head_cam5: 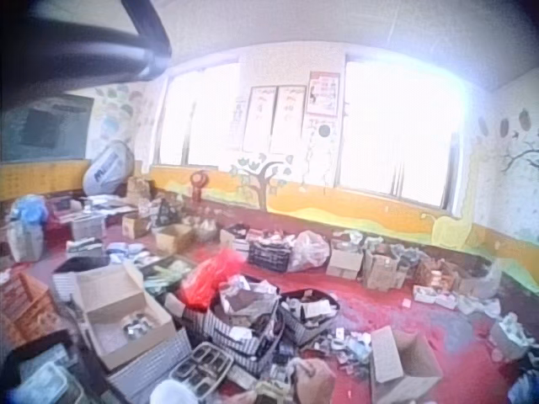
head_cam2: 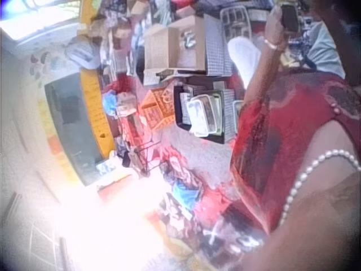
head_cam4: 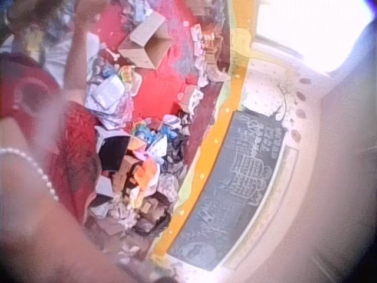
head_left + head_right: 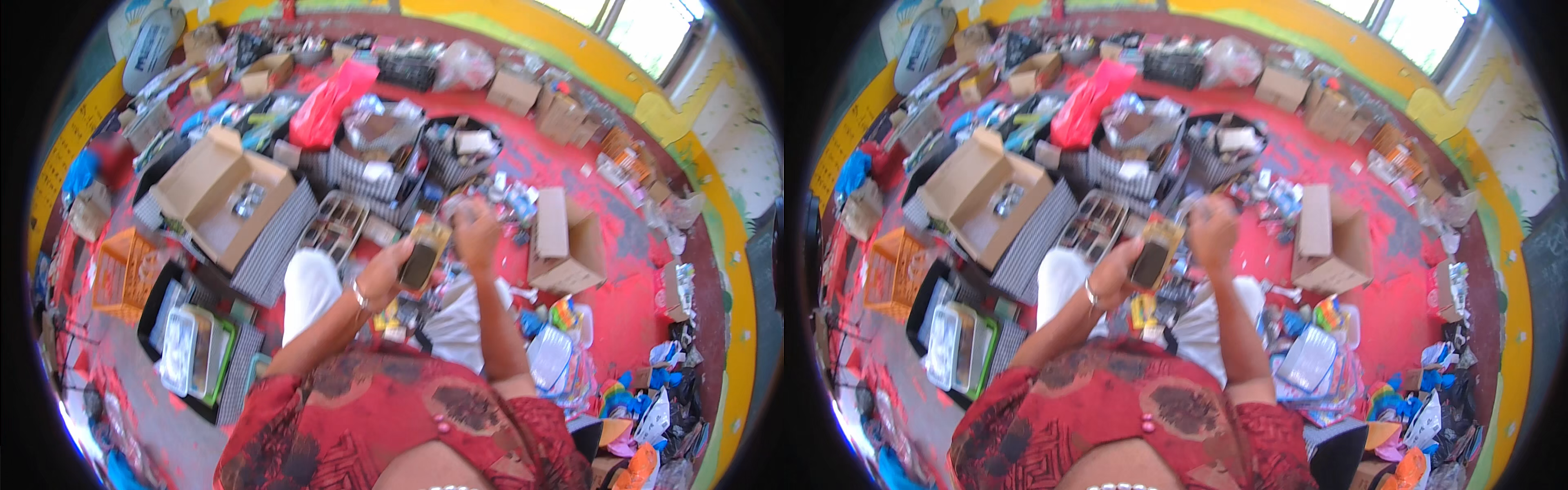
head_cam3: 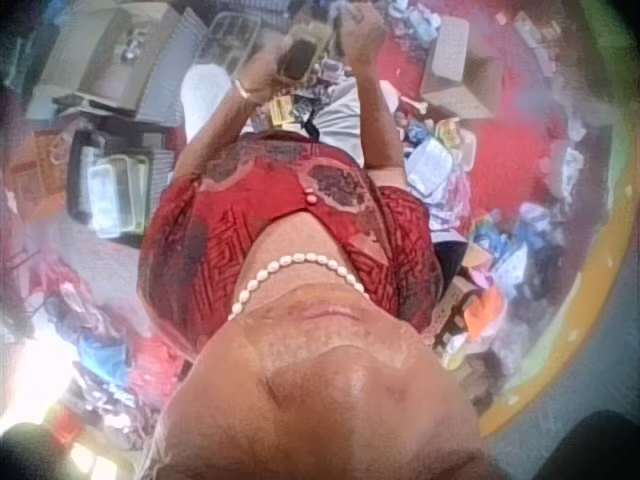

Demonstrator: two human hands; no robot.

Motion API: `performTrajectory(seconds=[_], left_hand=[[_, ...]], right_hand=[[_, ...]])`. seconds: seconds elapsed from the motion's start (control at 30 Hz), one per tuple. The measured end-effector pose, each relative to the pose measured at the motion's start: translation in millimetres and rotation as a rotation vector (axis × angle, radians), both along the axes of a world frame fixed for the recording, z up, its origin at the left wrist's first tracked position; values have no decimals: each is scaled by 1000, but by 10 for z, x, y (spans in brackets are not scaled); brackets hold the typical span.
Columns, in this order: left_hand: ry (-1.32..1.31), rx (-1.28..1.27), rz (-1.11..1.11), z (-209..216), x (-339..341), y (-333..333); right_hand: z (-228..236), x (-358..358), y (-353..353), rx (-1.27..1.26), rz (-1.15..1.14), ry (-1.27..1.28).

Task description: The person sits on the floor and sorts small packaged electronics from a pile into a black storage bin. They pick up items one by one, inspect them, and place them into the bin, occasionally moving other containers to make space.

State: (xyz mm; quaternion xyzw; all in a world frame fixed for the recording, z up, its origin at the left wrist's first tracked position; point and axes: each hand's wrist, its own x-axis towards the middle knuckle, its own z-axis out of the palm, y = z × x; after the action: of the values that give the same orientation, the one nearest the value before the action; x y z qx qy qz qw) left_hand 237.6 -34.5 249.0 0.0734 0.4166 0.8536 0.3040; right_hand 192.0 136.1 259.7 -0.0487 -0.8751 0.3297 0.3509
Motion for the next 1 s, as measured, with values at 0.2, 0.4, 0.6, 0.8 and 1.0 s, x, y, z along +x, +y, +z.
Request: performTrajectory(seconds=[0.2,0.4,0.6,0.8,1.0], left_hand=[[-133,75,-100,59,-49,-109],[37,27,-99,138,-17,-68],[-51,73,-110,166,-78,-129],[115,-55,-74,130,-114,-210],[-156,192,8,117,-178,-198]], right_hand=[[339,364,-28,-219,253,173],[475,392,-144,338,224,149],[655,387,-53,123,301,251],[713,389,-128,345,370,-25],[635,363,-123,91,240,177]])
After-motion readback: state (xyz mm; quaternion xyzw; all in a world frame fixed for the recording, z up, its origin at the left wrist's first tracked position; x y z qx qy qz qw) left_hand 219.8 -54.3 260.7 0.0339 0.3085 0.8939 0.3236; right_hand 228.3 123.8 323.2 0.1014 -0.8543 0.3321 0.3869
